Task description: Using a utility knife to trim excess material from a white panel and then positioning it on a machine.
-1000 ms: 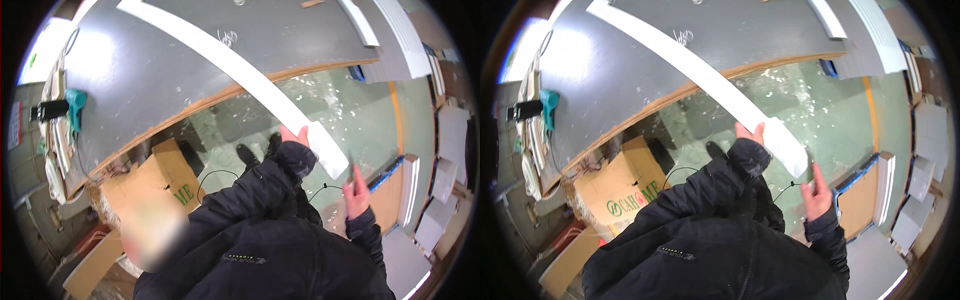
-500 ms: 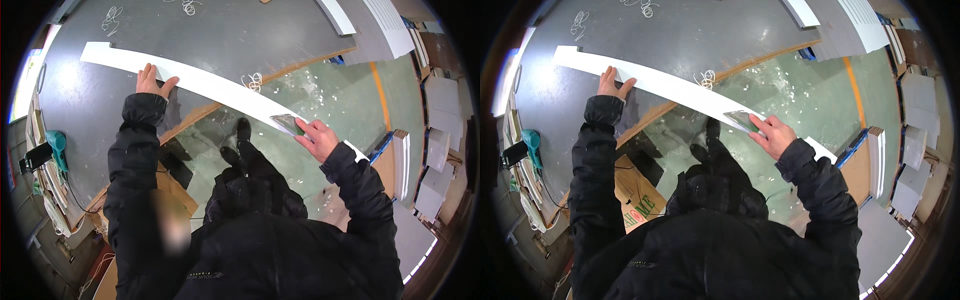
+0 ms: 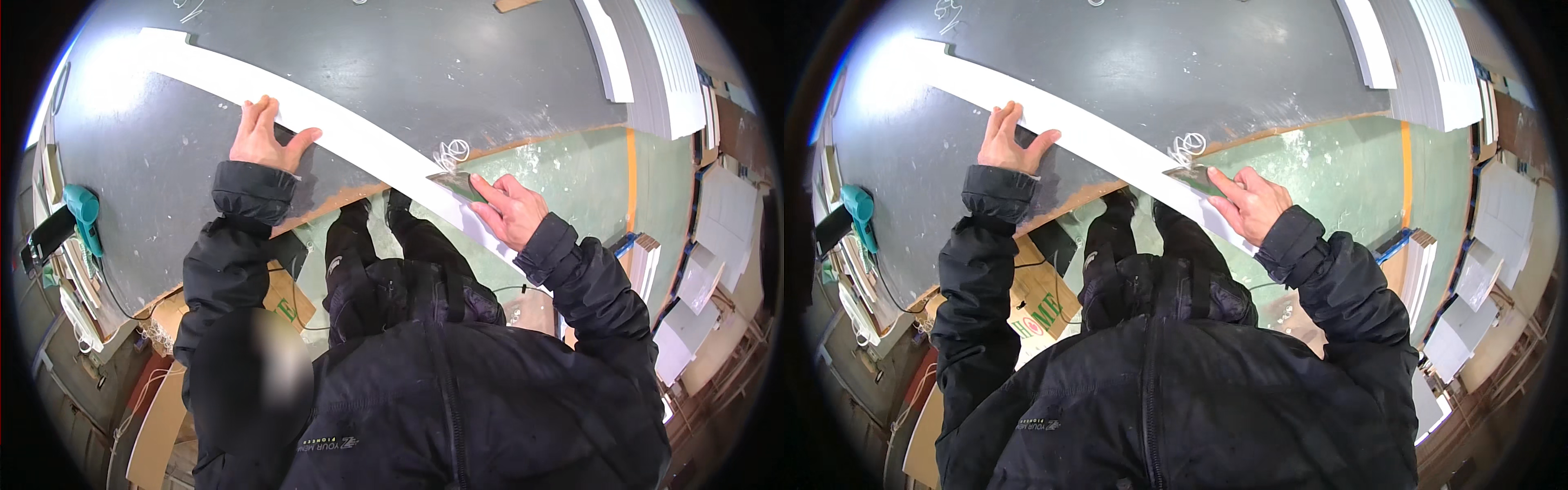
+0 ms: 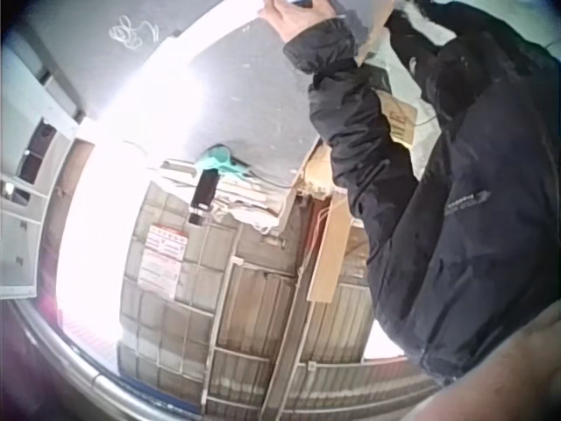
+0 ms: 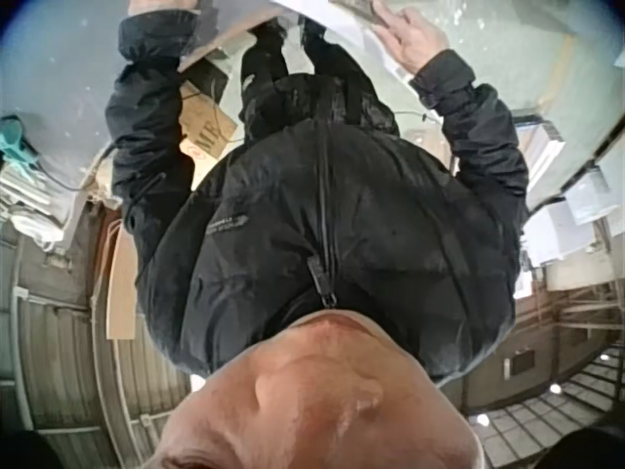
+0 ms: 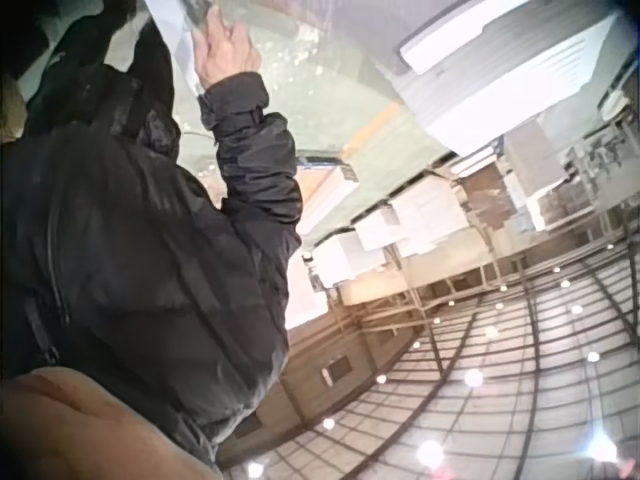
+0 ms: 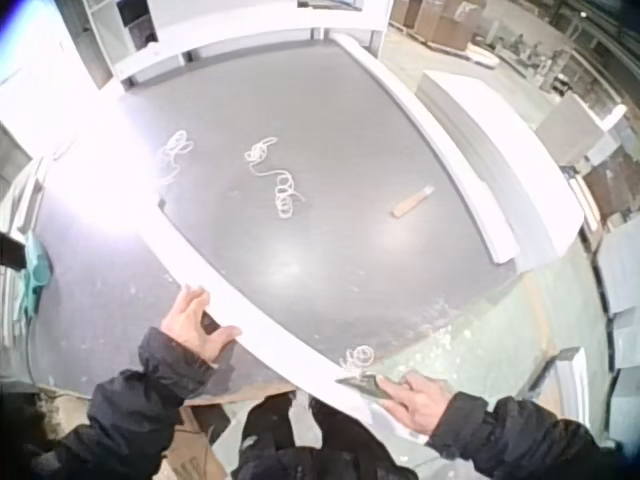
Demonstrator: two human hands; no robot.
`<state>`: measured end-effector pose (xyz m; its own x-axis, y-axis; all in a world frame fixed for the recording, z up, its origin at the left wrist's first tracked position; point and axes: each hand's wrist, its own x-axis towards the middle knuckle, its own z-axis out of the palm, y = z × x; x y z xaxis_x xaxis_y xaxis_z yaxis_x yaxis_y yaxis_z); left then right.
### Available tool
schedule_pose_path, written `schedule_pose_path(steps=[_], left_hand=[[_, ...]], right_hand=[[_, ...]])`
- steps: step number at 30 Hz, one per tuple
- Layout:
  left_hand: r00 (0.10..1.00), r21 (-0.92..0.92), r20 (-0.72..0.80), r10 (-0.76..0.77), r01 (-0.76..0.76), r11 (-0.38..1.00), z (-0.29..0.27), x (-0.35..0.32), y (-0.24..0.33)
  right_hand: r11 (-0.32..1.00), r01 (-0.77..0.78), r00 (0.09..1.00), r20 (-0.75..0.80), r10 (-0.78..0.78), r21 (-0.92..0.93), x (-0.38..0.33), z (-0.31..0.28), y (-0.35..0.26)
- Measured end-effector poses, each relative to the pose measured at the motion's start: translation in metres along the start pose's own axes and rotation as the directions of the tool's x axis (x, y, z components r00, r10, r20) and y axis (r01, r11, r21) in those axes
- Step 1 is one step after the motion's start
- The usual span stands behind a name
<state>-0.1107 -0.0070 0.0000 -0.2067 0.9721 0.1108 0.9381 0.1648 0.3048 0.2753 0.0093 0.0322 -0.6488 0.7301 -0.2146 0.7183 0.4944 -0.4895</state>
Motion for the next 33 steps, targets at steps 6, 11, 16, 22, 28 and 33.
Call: schedule_pose_path(steps=[6,11,16,22,28,33], left_hand=[[0.996,-0.124,-0.060,0.072,-0.079,0.989,0.001,-0.002,-0.007],[0.993,-0.234,-0.033,0.115,-0.119,0.965,-0.007,0.001,-0.007],[0.990,-0.323,-0.037,0.139,-0.143,0.936,-0.006,-0.002,-0.015],[0.989,-0.379,0.032,0.146,-0.123,0.917,-0.016,0.000,-0.016],[0.964,-0.328,0.064,0.259,-0.225,0.918,-0.008,0.000,-0.024],[0.954,-0.270,-0.090,0.287,-0.301,0.915,-0.006,0.002,-0.026]], right_hand=[[1.000,0.012,0.999,0.048,-0.011,-0.021,0.068,0.001,-0.029],[0.997,0.055,0.994,0.096,-0.049,-0.058,0.137,-0.002,-0.059],[0.996,0.053,0.988,0.146,-0.043,-0.068,0.200,0.000,-0.095],[0.993,0.092,0.987,0.136,-0.083,-0.067,0.272,0.007,-0.125],[0.983,0.154,0.983,0.118,-0.142,-0.099,0.357,0.014,-0.165],[0.989,0.142,0.984,0.111,-0.136,-0.049,0.410,0.018,-0.191]])
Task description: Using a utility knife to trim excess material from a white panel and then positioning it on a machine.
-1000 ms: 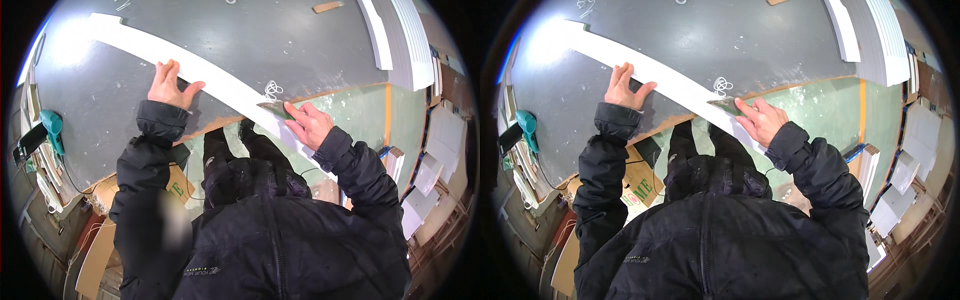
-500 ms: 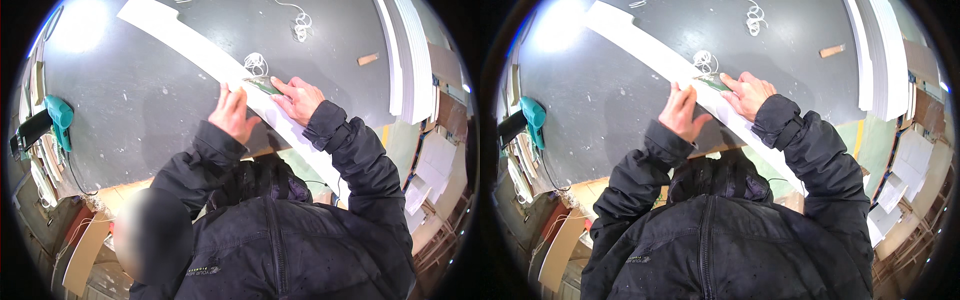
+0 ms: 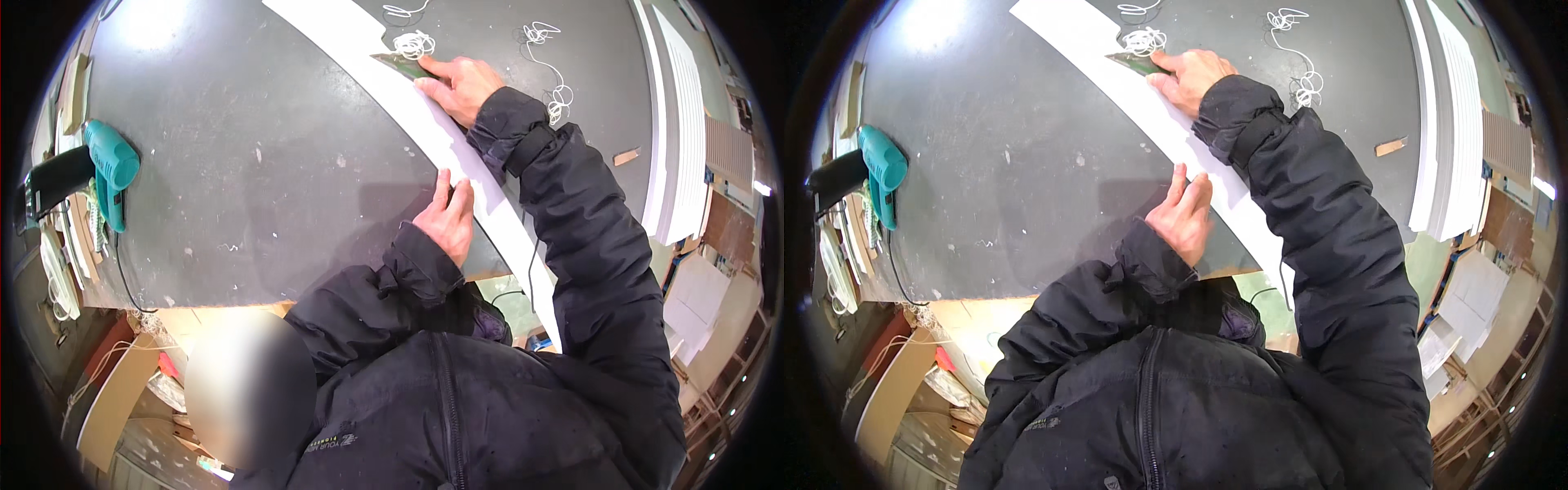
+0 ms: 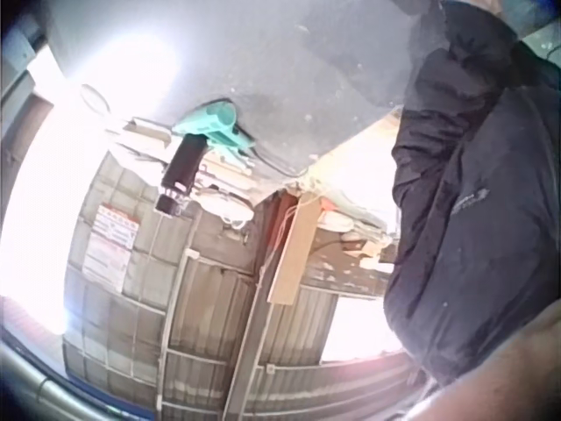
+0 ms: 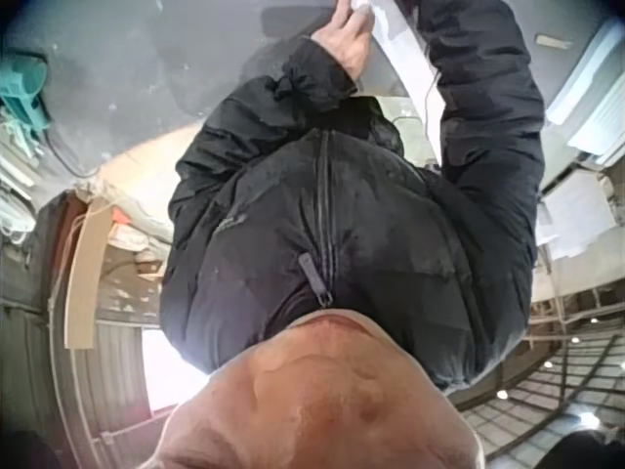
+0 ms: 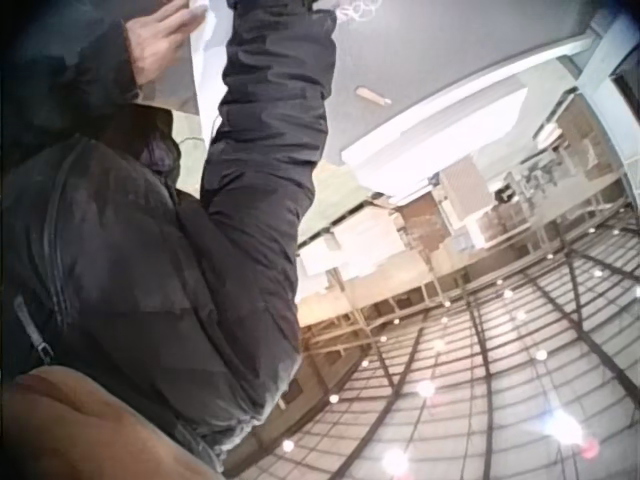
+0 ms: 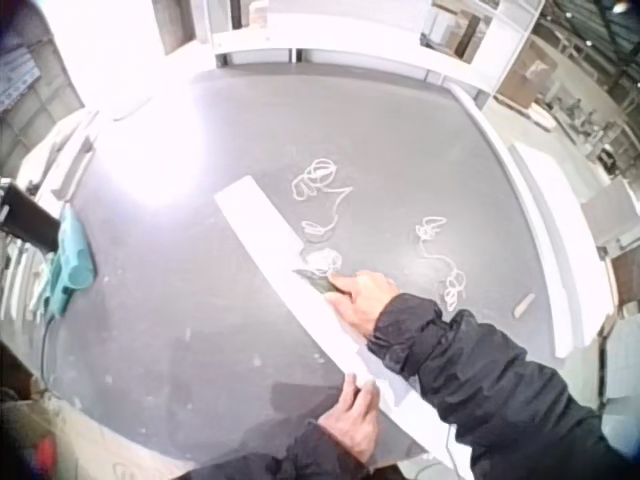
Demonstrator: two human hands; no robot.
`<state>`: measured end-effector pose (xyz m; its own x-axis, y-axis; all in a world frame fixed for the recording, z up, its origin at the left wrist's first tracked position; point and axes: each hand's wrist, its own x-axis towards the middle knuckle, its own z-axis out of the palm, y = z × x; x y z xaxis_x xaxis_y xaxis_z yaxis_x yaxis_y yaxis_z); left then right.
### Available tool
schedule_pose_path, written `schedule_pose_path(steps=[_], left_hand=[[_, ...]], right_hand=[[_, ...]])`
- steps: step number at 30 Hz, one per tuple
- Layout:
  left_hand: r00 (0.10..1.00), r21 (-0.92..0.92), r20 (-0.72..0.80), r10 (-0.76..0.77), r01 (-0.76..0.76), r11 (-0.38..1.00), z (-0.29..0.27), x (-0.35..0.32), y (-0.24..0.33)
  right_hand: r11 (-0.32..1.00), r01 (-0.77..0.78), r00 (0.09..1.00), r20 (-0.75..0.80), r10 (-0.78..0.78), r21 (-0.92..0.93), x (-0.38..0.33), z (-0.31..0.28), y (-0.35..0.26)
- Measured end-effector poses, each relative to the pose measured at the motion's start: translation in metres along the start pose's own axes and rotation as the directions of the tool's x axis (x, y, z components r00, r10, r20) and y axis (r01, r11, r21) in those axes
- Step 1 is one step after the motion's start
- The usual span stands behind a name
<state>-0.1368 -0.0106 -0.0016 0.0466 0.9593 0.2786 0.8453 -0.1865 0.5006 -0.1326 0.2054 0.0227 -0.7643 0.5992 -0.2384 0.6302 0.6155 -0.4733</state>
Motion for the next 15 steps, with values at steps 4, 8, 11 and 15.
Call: schedule_pose_path(steps=[4,8,11,15], left_hand=[[0.998,-0.097,-0.064,0.019,-0.025,0.995,-0.008,-0.004,0.006],[0.992,-0.377,-0.058,-0.111,0.081,0.922,-0.001,-0.027,0.016],[0.974,-0.195,-0.063,-0.216,0.200,0.960,-0.050,0.006,-0.035],[0.939,0.159,0.016,-0.343,0.337,0.928,-0.049,0.014,-0.091]], right_hand=[[0.996,0.037,0.995,-0.091,-0.045,-0.084,-0.053,0.033,-0.010],[0.994,0.020,0.998,-0.055,-0.026,-0.109,-0.134,0.043,0.003],[0.997,0.009,1.000,-0.019,-0.011,-0.082,-0.207,0.048,0.021],[0.999,0.046,0.999,-0.015,-0.047,-0.013,-0.257,0.045,0.031]])
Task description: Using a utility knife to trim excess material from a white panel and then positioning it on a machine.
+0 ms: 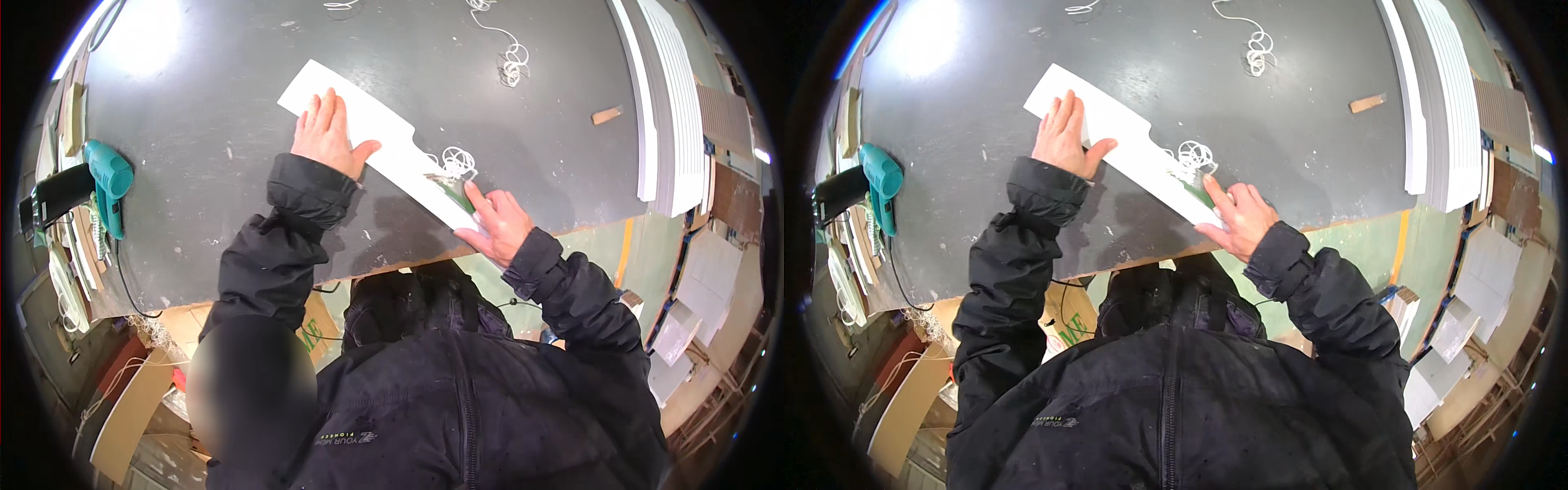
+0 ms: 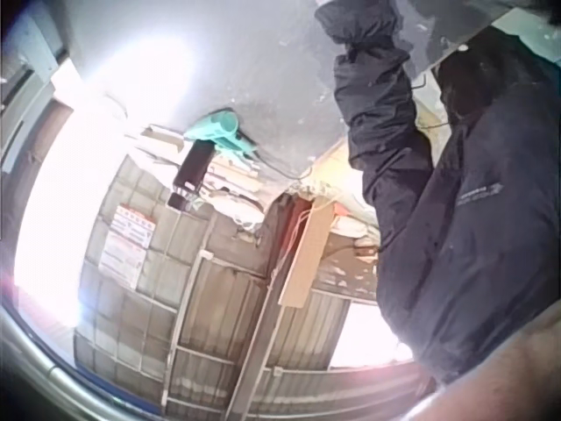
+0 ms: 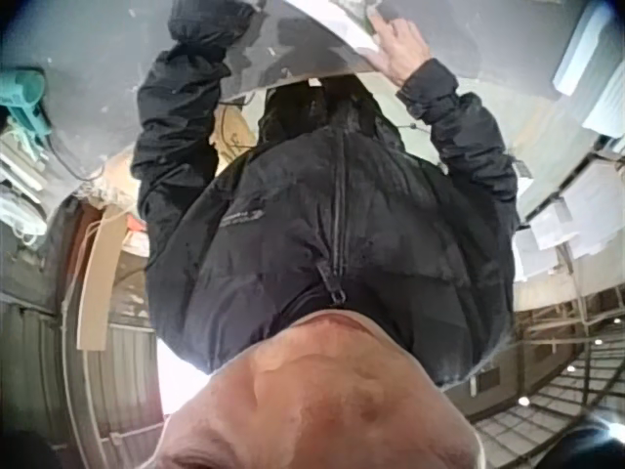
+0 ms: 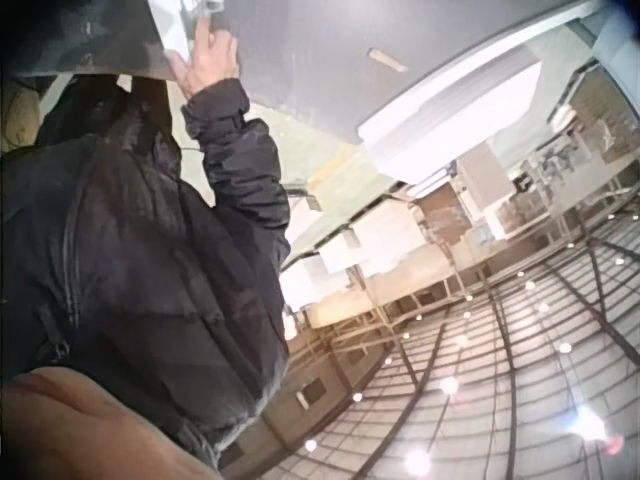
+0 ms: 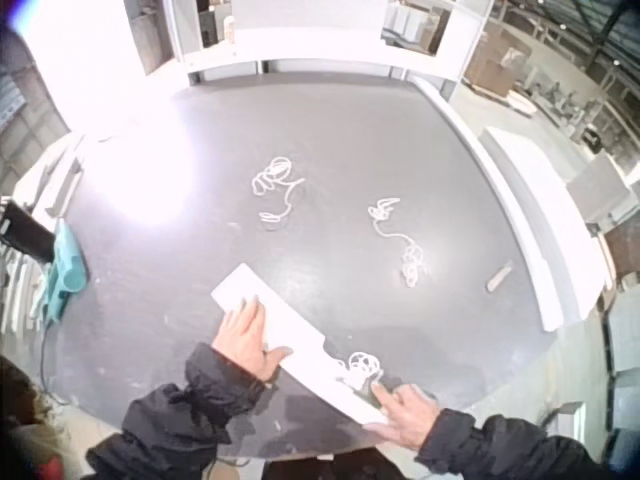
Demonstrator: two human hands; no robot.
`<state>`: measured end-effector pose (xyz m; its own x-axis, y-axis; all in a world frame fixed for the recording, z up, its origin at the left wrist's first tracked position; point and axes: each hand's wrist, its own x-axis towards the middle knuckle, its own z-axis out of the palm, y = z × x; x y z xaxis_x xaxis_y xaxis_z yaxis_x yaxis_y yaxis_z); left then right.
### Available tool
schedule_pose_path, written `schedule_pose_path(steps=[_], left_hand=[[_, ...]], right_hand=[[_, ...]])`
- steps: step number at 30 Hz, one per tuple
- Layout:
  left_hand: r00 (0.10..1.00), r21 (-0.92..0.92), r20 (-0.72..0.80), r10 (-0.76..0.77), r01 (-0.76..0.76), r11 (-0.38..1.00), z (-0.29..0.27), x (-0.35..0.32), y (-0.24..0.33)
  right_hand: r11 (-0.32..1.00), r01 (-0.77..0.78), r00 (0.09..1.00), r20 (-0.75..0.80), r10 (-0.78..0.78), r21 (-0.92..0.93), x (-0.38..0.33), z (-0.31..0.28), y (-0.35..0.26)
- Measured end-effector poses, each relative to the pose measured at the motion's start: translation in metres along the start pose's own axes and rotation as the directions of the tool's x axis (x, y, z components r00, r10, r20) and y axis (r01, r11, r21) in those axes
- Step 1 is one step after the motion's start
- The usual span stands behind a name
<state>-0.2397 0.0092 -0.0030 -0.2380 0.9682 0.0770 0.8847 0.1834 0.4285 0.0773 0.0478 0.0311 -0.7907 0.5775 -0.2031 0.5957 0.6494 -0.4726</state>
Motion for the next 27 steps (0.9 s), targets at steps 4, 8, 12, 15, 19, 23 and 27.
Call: schedule_pose_path(steps=[4,8,12,15,19,23,27], left_hand=[[0.995,0.037,0.098,-0.013,0.010,0.999,0.006,0.001,-0.004],[0.998,0.021,0.066,0.006,-0.007,1.000,0.009,0.001,-0.006],[0.999,-0.056,0.022,-0.043,0.044,0.997,0.006,0.000,0.005],[0.998,-0.074,0.000,-0.065,0.065,0.995,0.003,-0.002,0.004],[0.999,-0.037,-0.046,-0.012,0.010,0.999,0.005,-0.003,0.004],[0.999,-0.026,-0.037,0.009,-0.010,1.000,0.004,-0.002,0.004],[0.999,-0.042,-0.047,0.009,-0.011,0.999,0.004,-0.002,0.002]], right_hand=[[0.999,-0.047,0.999,-0.008,0.047,0.022,-0.050,-0.014,0.022],[0.997,-0.066,0.998,0.017,0.067,-0.032,-0.059,-0.016,0.023],[0.997,-0.071,0.997,-0.023,0.071,0.007,-0.002,-0.014,0.002],[0.996,-0.089,0.994,-0.061,0.089,-0.007,0.041,-0.009,-0.010],[0.995,-0.092,0.992,-0.085,0.089,-0.035,0.049,-0.004,-0.017],[0.991,-0.130,0.984,-0.127,0.128,-0.008,0.058,-0.001,-0.025],[0.985,-0.170,0.976,-0.133,0.173,0.037,0.071,0.003,-0.033]])
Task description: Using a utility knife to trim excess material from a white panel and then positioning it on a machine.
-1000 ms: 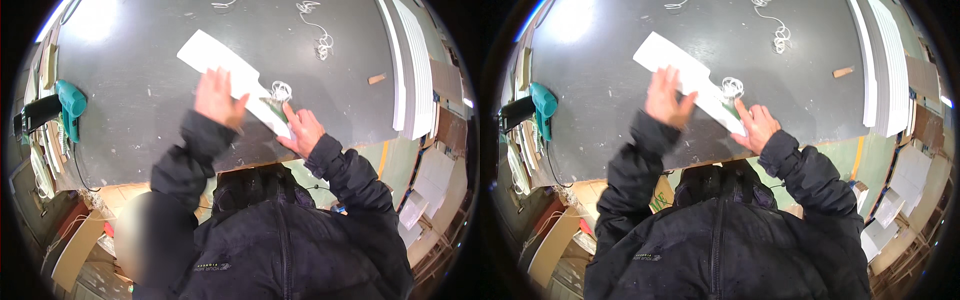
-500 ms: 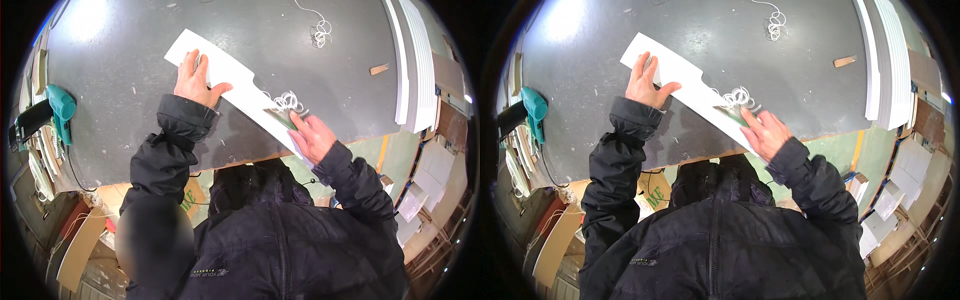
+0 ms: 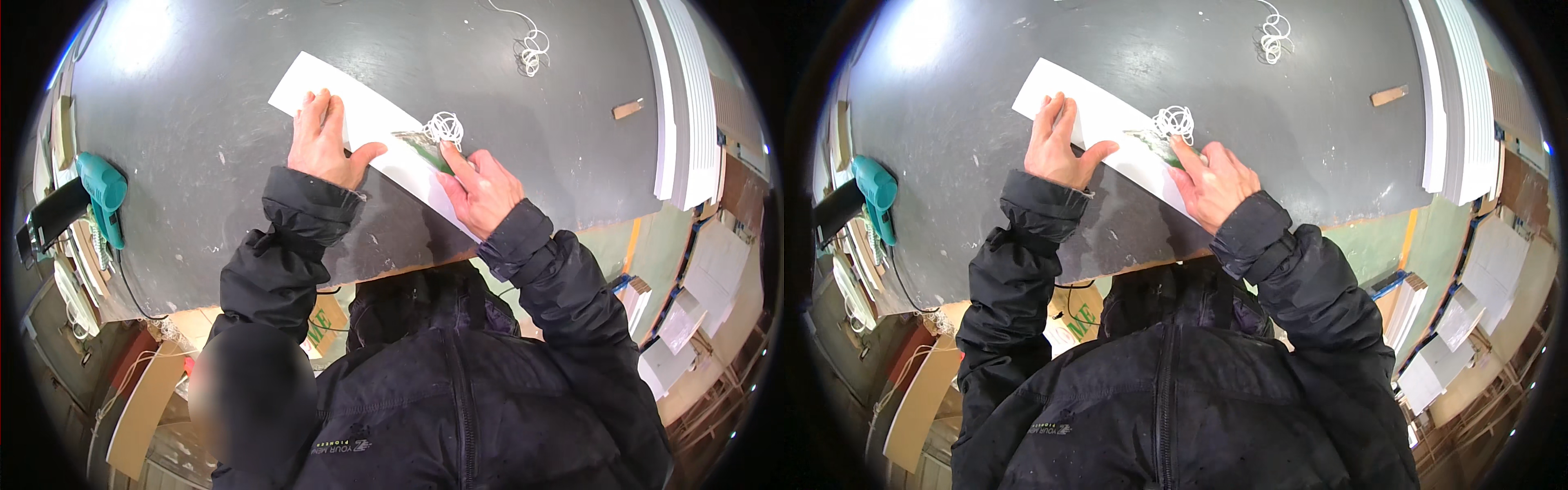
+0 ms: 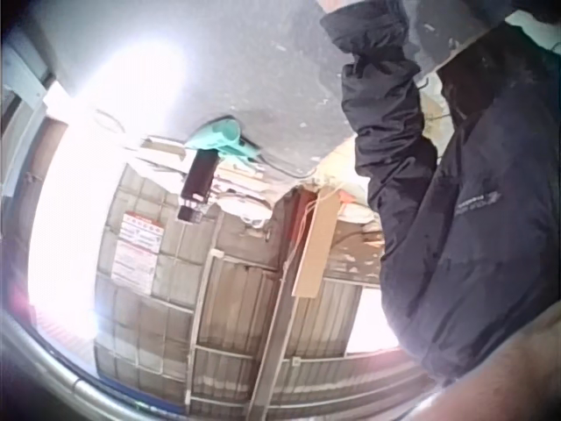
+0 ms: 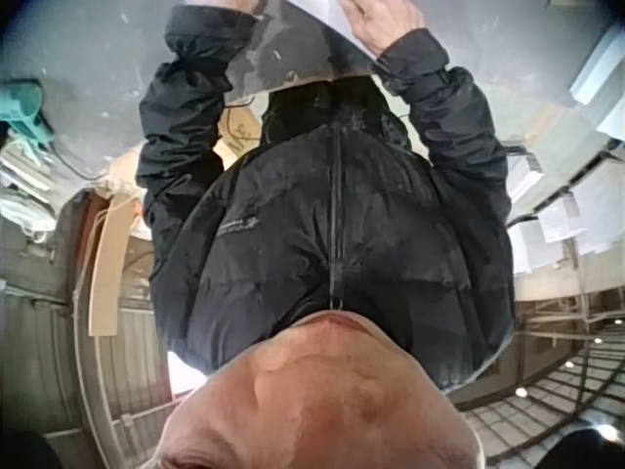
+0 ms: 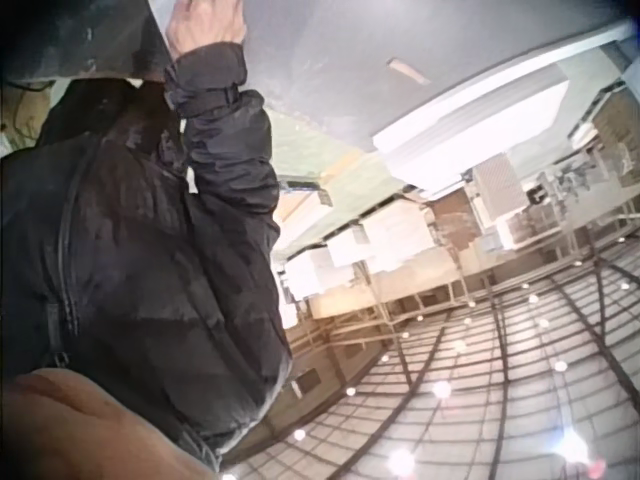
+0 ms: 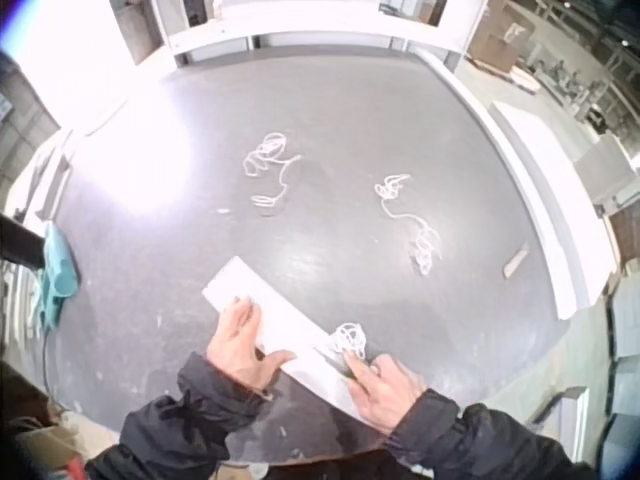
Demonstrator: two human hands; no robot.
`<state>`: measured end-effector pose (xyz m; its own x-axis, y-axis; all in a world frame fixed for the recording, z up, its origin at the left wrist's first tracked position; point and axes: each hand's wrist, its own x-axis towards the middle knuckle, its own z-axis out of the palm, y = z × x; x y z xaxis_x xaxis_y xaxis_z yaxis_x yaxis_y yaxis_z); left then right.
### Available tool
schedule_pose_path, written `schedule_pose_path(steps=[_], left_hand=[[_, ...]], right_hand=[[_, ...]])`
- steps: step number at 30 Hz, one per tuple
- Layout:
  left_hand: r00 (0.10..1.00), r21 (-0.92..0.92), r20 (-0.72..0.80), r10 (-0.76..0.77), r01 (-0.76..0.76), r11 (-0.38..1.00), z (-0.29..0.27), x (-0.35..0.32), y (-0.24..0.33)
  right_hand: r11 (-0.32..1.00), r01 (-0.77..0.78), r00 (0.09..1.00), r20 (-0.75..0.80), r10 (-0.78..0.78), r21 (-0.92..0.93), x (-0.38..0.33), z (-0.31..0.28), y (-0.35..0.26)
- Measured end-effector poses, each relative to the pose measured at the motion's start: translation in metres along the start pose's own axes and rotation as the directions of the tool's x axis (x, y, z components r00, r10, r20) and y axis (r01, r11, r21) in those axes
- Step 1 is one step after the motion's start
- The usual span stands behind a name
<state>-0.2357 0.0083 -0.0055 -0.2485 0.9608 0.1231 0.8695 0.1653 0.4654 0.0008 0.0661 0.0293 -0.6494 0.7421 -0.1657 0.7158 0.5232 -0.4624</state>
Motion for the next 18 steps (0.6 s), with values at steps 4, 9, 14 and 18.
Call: schedule_pose_path(steps=[4,9,14,18], left_hand=[[0.999,0.016,0.039,-0.025,0.024,1.000,-0.002,0.001,0.002],[0.998,-0.005,0.049,-0.030,0.030,1.000,-0.003,0.003,0.002],[0.999,-0.042,0.031,-0.043,0.044,0.998,-0.001,0.001,0.003],[0.999,-0.073,-0.033,-0.023,0.020,0.997,-0.002,-0.001,0.002]], right_hand=[[1.000,0.021,1.000,0.010,-0.021,-0.014,-0.011,-0.002,0.012],[0.998,0.054,0.998,-0.033,-0.054,0.016,0.007,-0.002,0.008],[0.998,0.064,0.998,0.020,-0.064,-0.013,-0.001,-0.010,0.021],[0.994,0.108,0.993,0.045,-0.108,-0.001,0.019,-0.014,0.018]])
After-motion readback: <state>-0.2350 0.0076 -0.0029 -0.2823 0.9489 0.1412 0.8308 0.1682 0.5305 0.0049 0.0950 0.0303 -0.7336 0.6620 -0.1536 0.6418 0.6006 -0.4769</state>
